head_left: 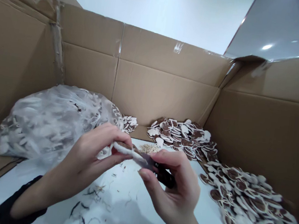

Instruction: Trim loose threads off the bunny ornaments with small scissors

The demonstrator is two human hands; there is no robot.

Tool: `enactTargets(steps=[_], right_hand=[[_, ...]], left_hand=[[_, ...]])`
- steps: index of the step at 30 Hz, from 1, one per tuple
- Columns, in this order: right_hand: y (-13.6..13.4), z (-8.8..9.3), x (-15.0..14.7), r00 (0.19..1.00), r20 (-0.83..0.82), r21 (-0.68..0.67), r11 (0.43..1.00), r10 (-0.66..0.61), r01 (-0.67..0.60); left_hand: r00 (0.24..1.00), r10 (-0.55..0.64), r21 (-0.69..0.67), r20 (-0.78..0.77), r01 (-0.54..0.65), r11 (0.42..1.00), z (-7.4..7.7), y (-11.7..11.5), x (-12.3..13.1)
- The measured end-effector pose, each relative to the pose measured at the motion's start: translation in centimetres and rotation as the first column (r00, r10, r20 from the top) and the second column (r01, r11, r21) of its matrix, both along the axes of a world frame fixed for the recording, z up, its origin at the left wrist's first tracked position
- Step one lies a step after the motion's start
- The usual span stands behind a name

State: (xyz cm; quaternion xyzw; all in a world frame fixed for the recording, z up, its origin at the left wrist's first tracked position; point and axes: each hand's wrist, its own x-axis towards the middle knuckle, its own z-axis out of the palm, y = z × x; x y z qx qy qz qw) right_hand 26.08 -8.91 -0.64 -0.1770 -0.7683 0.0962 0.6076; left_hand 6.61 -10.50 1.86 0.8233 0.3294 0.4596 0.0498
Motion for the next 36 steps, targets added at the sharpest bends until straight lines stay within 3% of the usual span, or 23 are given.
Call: enactTargets(steps=[4,8,12,20,26,31,36], right_hand=[[-0.3,0.4,0.4,0.997,0.075,-0.037,0.999,0.002,0.001],[-0.6,0.7,0.7,0.983,0.156,-0.194,0.979,0.095,-0.064],[-0.6,1.0,0.7,0.984,0.123,-0.279,0.956,0.126,-0.088],[-0.5,1.8,1.0,0.971,0.051,-0.362,0.91,0.235,-0.201],[-0.1,1.8,0.8,0.96,0.053,-0.349,0.906,0.274,-0.24],[0.3,1.6,0.9,0.948,0.106,-0.312,0.916,0.299,-0.254],[0.5,1.5,1.2,0.936,0.153,-0.257,0.927,0.317,-0.272]], left_hand=[[0.996,-0.002,0.032,-0.092,0.005,0.999,0.2,-0.3,-0.2],[0.986,-0.093,-0.075,-0.136,0.083,0.994,0.4,-0.4,-0.4],[0.982,-0.177,-0.172,-0.064,0.164,0.971,0.7,-0.1,-0.4],[0.96,-0.249,-0.445,0.126,0.279,0.851,0.9,-0.5,-0.2],[0.944,-0.271,-0.639,0.186,0.326,0.697,0.9,-0.7,0.2],[0.909,-0.325,-0.679,0.262,0.413,0.607,0.9,-0.6,0.2],[0.925,-0.277,-0.722,0.258,0.376,0.581,1.1,-0.7,0.3]])
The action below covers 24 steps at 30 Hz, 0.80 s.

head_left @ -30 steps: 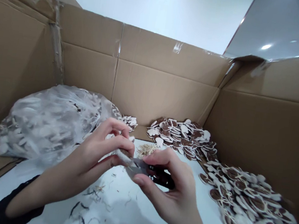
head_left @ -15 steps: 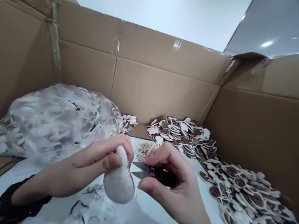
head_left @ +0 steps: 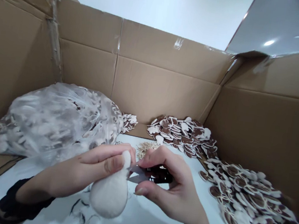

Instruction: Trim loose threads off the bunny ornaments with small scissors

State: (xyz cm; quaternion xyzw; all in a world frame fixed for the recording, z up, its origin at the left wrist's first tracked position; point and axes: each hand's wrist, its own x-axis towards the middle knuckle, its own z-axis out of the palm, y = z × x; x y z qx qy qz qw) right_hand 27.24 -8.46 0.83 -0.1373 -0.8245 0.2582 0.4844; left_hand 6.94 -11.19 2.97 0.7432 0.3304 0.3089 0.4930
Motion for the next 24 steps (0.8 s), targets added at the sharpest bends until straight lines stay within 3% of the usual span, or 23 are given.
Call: enactTargets(steps=[5,12,24], right_hand=[[0.0,-0.1,-0.1,1.0,-0.009,0.028,1.0,0.001,0.0],[-0.1,-0.3,-0.5,1.0,-0.012,0.015,0.999,-0.028,0.028],[-0.6,-0.3,-1.4,0.993,-0.116,-0.152,0.988,0.022,-0.04]], left_hand=[[0.996,0.074,-0.037,0.04,-0.072,0.997,0.2,-0.5,0.4],[0.971,0.239,0.009,0.0,-0.239,0.971,-0.3,-0.9,0.3],[0.949,0.312,0.115,-0.032,-0.307,0.945,-0.6,-0.7,0.3]])
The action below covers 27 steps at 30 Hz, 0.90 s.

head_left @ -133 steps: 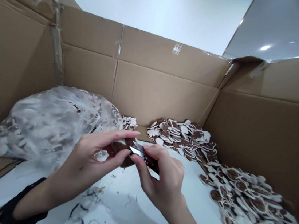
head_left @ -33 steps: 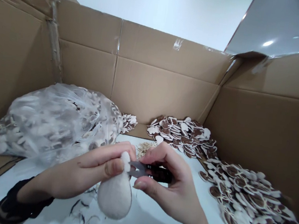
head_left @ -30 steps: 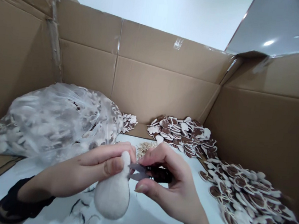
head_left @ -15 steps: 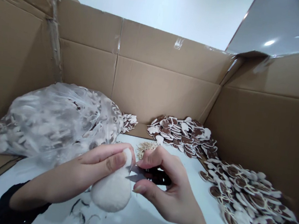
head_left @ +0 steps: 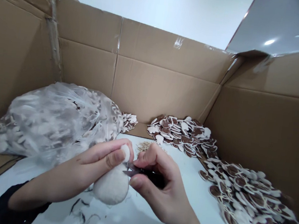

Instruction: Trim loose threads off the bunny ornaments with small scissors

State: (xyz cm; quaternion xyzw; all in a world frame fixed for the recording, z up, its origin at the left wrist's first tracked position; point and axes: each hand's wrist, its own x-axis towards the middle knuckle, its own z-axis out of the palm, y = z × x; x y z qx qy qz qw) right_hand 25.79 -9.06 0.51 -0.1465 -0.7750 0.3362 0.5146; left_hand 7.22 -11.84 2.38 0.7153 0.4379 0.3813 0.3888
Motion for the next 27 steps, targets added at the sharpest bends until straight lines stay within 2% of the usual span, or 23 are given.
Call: enactTargets(steps=[3,8,20,22,24,27], right_hand=[[-0.06,-0.03,-0.17,1.0,-0.011,-0.018,1.0,-0.006,0.006],[0.0,-0.01,-0.38,0.999,-0.044,-0.032,0.999,0.028,-0.029],[-0.17,0.21,-0.27,0.995,-0.042,-0.058,0.994,0.085,-0.088],[-0.12,0.11,-0.27,0.988,-0.095,-0.102,0.986,0.123,-0.133],[0.1,-0.17,-0.18,0.962,-0.22,-0.131,0.973,0.159,-0.19],[0.53,-0.65,0.02,0.902,-0.407,-0.141,0.966,0.143,-0.216]], left_hand=[[1.0,0.02,0.022,-0.002,-0.02,1.0,-0.03,-0.03,0.06],[0.999,-0.054,0.008,0.007,0.054,0.999,-0.03,-0.08,-0.05],[0.994,-0.098,-0.028,0.04,0.099,0.995,0.27,-0.18,-0.1],[0.993,-0.107,-0.039,0.057,0.11,0.993,0.34,-0.21,-0.1],[0.987,-0.133,-0.019,0.089,0.135,0.991,0.39,-0.09,-0.11],[0.956,-0.256,0.109,0.141,0.242,0.964,0.23,0.42,-0.26]])
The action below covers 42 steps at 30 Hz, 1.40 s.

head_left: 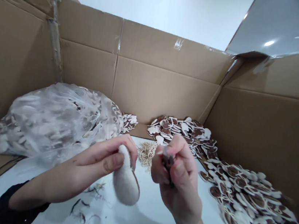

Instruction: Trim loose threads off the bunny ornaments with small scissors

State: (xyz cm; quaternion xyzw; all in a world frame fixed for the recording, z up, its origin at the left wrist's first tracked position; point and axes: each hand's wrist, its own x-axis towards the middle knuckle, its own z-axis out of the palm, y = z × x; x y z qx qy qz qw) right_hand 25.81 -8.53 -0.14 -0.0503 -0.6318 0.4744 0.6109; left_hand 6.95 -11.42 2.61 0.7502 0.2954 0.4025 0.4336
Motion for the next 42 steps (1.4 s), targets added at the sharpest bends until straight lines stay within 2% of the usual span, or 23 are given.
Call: enactTargets(steps=[3,6,9,11,14,19,22,30,36,42], right_hand=[[0.1,-0.3,-0.1,0.995,-0.055,-0.04,0.996,-0.086,0.084],[-0.4,-0.3,-0.4,0.993,-0.008,-0.021,0.993,-0.12,0.12],[-1.2,-0.3,-0.6,0.976,0.098,0.1,0.978,-0.193,0.184],[-1.5,-0.3,-0.6,0.936,0.164,0.206,0.939,-0.311,0.276],[-1.6,-0.4,-0.2,0.857,0.211,0.372,0.85,-0.47,0.374],[-1.7,-0.3,0.2,0.757,0.176,0.586,0.685,-0.63,0.434],[-1.7,-0.2,0.2,0.736,0.167,0.628,0.646,-0.656,0.434],[-1.7,-0.2,0.0,0.736,0.151,0.663,0.62,-0.66,0.42],[-1.7,-0.2,-0.1,0.726,0.1,0.685,0.576,-0.68,0.446],[-1.6,-0.2,0.0,0.736,0.13,0.682,0.599,-0.664,0.42]], left_hand=[[0.995,-0.086,0.145,0.052,0.078,0.986,-0.4,0.6,-0.3],[0.999,-0.023,0.268,0.032,0.013,0.963,-0.7,0.7,-0.6],[0.999,0.048,0.376,-0.019,-0.037,0.926,-0.7,0.6,-0.8],[0.996,0.077,0.429,-0.053,-0.047,0.902,-0.6,0.4,-0.7],[0.991,0.112,0.47,-0.078,-0.062,0.88,-0.7,0.5,-0.6],[0.991,0.122,0.491,-0.052,-0.081,0.867,-1.1,0.6,-0.5],[0.991,0.124,0.483,-0.05,-0.085,0.871,-1.1,0.6,-0.5],[0.986,0.14,0.503,-0.087,-0.077,0.861,-0.9,0.5,-0.4],[0.982,0.157,0.493,-0.107,-0.085,0.866,-0.4,0.3,-0.3],[0.984,0.146,0.476,-0.102,-0.081,0.876,-0.3,0.2,-0.1]])
